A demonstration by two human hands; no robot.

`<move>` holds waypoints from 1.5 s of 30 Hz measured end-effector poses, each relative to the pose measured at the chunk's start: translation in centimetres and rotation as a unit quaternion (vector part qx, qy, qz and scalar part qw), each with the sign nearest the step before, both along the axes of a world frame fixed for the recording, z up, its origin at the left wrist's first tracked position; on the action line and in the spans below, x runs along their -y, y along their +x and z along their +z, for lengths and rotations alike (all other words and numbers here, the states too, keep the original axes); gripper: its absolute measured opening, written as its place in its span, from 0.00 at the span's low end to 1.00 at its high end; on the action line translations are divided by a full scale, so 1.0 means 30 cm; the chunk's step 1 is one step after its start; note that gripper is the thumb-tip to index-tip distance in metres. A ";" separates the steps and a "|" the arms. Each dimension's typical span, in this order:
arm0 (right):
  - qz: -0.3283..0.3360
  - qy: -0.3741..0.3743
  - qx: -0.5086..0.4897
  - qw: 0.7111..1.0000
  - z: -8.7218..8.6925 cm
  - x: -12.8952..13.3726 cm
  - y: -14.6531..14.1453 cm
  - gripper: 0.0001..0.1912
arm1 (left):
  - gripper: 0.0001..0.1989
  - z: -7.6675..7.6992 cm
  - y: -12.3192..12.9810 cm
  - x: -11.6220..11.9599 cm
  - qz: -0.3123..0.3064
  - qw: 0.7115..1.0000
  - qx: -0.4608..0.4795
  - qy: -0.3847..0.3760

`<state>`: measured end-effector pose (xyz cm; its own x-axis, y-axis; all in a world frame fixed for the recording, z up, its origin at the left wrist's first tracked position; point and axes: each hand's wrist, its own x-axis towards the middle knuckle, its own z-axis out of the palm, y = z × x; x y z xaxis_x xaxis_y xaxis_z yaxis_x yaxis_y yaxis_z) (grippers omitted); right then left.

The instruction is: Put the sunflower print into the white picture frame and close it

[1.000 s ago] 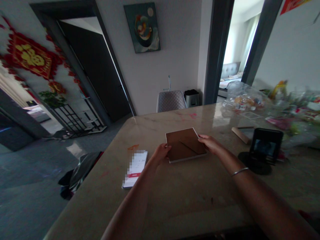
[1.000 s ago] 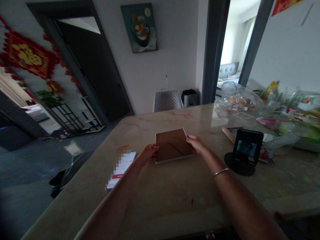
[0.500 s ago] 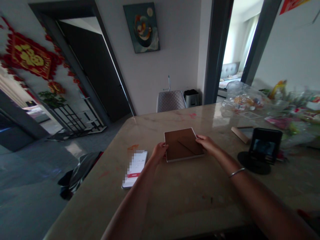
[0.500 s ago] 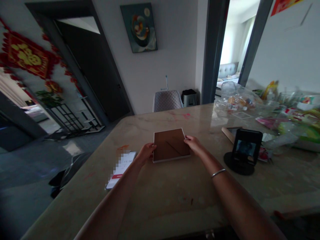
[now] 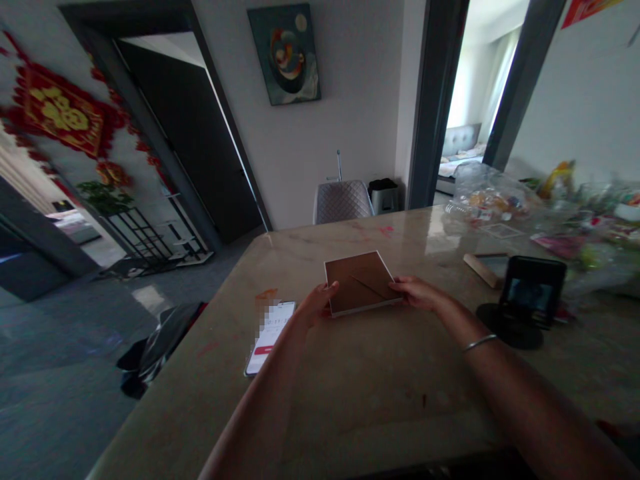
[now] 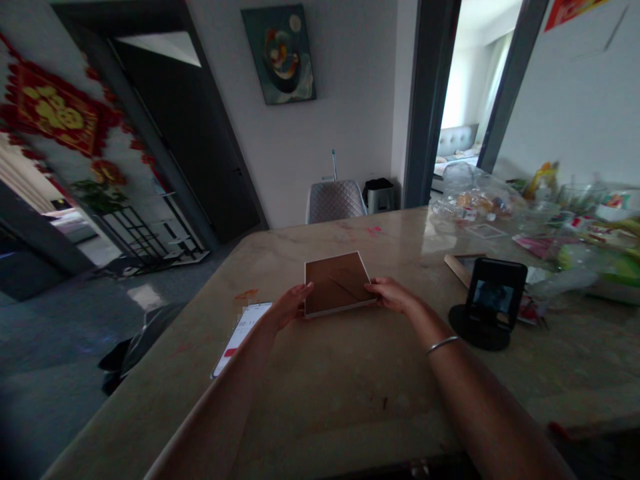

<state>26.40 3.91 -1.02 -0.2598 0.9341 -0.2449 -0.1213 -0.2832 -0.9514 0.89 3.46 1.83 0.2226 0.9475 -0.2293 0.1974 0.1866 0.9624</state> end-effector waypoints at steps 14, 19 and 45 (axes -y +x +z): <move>0.015 0.020 0.010 1.000 -0.017 -0.002 0.012 0.11 | 0.27 -0.015 -0.036 -0.005 -0.125 0.988 0.074 -0.043; 0.021 0.041 0.044 0.998 -0.027 -0.013 0.020 0.15 | 0.28 -0.016 -0.026 -0.001 -0.116 0.989 0.081 -0.036; -0.048 0.111 0.234 0.965 0.005 0.025 -0.072 0.23 | 0.27 -0.008 -0.009 0.001 -0.064 0.997 0.041 0.012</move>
